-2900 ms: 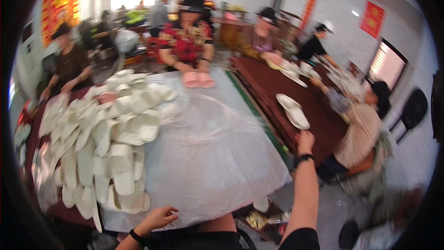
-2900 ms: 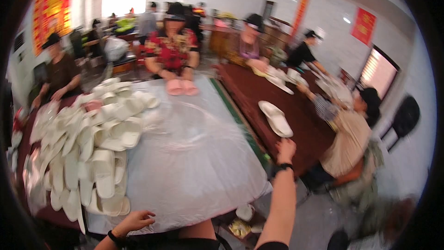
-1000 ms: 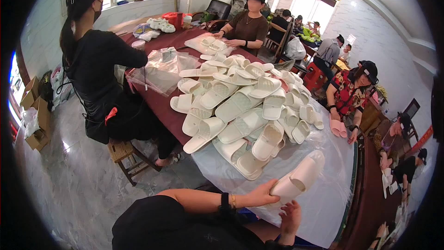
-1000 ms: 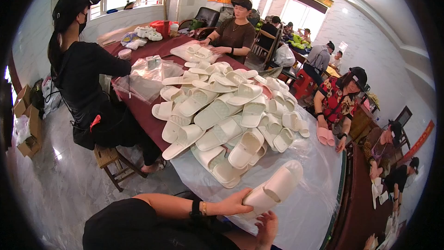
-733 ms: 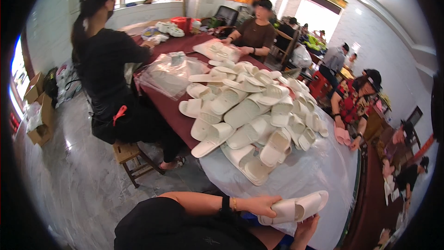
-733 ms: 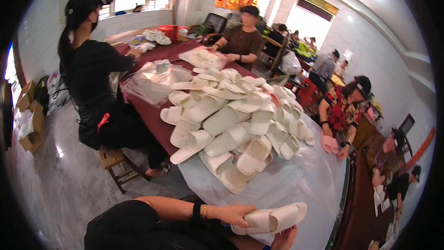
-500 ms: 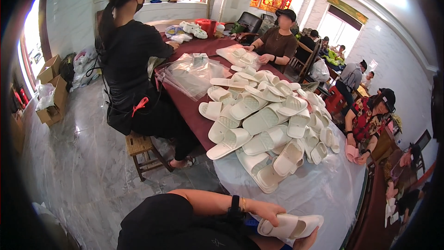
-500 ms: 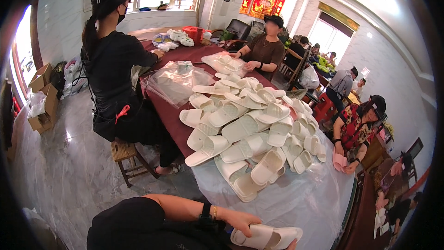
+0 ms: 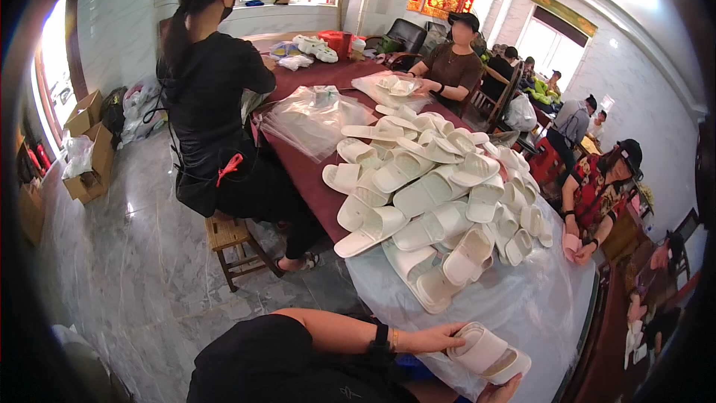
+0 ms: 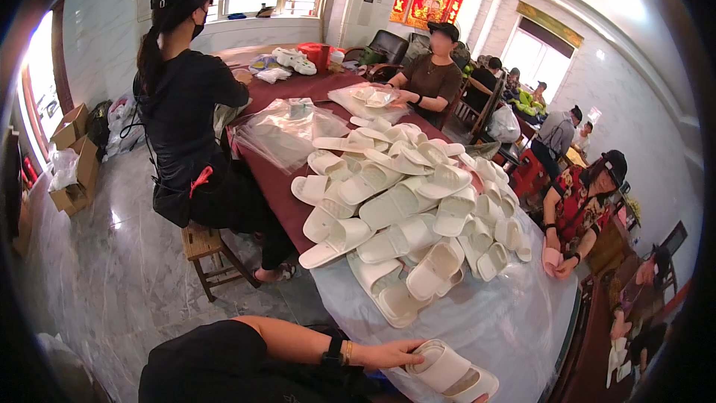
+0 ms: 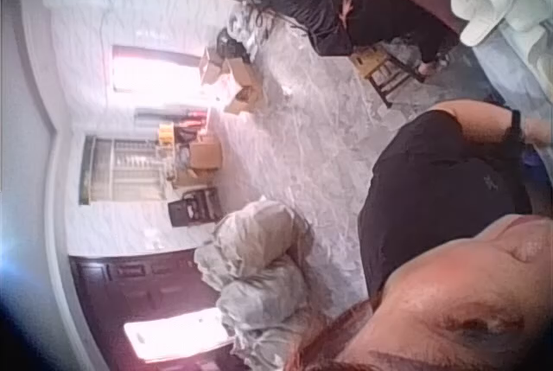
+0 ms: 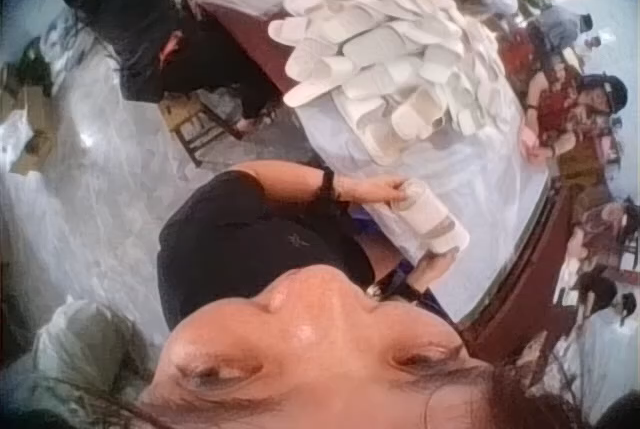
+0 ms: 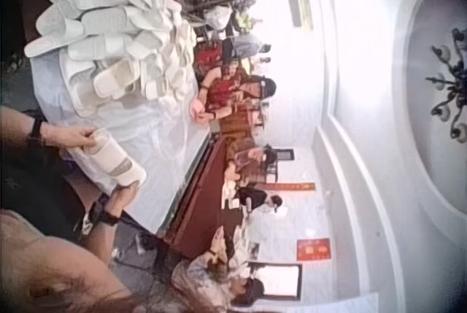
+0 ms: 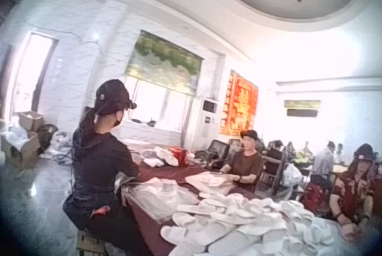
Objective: Manually assemble and check white sandals at a work table with other workers.
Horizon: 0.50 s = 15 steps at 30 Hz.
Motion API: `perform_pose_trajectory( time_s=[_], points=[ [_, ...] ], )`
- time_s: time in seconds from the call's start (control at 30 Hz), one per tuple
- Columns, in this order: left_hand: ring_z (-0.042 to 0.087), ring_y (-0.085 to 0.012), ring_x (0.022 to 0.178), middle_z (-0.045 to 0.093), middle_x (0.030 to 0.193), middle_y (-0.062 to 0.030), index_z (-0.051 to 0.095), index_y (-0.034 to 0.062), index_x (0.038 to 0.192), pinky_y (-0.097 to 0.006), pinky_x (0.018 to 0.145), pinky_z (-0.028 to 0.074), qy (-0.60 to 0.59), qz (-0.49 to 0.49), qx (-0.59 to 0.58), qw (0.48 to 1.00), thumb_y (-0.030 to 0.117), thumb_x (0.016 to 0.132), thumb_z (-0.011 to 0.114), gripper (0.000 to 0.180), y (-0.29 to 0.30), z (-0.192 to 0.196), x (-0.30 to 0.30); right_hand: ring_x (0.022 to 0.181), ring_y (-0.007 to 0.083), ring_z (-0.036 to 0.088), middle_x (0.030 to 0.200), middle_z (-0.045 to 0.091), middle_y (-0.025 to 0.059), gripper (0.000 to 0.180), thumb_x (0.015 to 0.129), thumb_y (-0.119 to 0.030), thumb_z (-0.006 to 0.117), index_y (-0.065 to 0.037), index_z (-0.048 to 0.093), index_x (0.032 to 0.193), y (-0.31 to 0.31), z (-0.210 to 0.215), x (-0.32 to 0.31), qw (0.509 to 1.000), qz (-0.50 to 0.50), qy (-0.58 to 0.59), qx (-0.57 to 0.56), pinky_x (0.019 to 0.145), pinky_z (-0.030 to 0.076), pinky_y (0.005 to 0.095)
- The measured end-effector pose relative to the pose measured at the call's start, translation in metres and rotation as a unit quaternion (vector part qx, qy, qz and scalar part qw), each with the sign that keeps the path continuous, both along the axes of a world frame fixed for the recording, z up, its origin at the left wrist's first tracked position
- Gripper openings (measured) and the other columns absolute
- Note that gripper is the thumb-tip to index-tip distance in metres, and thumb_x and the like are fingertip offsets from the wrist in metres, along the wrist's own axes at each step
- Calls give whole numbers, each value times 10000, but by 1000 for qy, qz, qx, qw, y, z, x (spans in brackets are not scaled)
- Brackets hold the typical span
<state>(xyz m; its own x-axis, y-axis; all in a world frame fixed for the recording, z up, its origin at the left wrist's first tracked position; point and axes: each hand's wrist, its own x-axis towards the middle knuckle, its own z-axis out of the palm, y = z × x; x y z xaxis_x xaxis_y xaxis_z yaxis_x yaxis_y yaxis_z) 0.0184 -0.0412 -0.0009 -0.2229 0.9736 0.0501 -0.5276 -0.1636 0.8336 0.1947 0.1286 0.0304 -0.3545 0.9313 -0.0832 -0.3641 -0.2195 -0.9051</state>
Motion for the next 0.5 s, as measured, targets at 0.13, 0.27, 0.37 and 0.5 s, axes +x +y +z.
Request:
perform_pose_trajectory(
  time_s=[0.13, 0.27, 0.37, 0.5],
  points=[
    [479, -82, 1003, 501, 1233, 9, 304, 87, 1457, -249, 831, 441, 66, 27, -10, 997, 274, 975, 525, 562, 9, 12, -1, 1141, 258, 546, 1264, 530, 125, 448, 996, -361, 394, -38, 449, 1302, 50, -55, 25, 992, 98, 47, 59, 930, 476, 414],
    [481, -85, 1011, 539, 1196, 8, 367, 75, 1432, -240, 851, 420, 71, 72, -19, 995, 279, 975, 527, 526, 7, 16, -11, 1036, 234, 594, 1163, 583, 118, 377, 998, -318, 435, -13, 498, 1209, 41, -50, 11, 998, 37, 49, 34, 872, 503, 383],
    [476, -99, 1088, 540, 1237, -6, 394, 67, 1417, -251, 924, 400, 61, 66, -39, 995, 275, 987, 500, 489, 13, 18, -10, 967, 210, 614, 1093, 607, 117, 347, 1002, -304, 451, -1, 522, 1156, 37, -42, 16, 998, -4, 45, 50, 839, 513, 350],
    [476, -105, 1130, 547, 1249, -16, 449, 43, 1369, -259, 968, 382, 79, 114, -52, 989, 262, 997, 479, 432, 20, 16, -12, 941, 192, 616, 1053, 617, 104, 330, 1002, -290, 462, 3, 539, 1131, 39, -41, 24, 997, -28, 33, 62, 818, 518, 330]
  ],
)
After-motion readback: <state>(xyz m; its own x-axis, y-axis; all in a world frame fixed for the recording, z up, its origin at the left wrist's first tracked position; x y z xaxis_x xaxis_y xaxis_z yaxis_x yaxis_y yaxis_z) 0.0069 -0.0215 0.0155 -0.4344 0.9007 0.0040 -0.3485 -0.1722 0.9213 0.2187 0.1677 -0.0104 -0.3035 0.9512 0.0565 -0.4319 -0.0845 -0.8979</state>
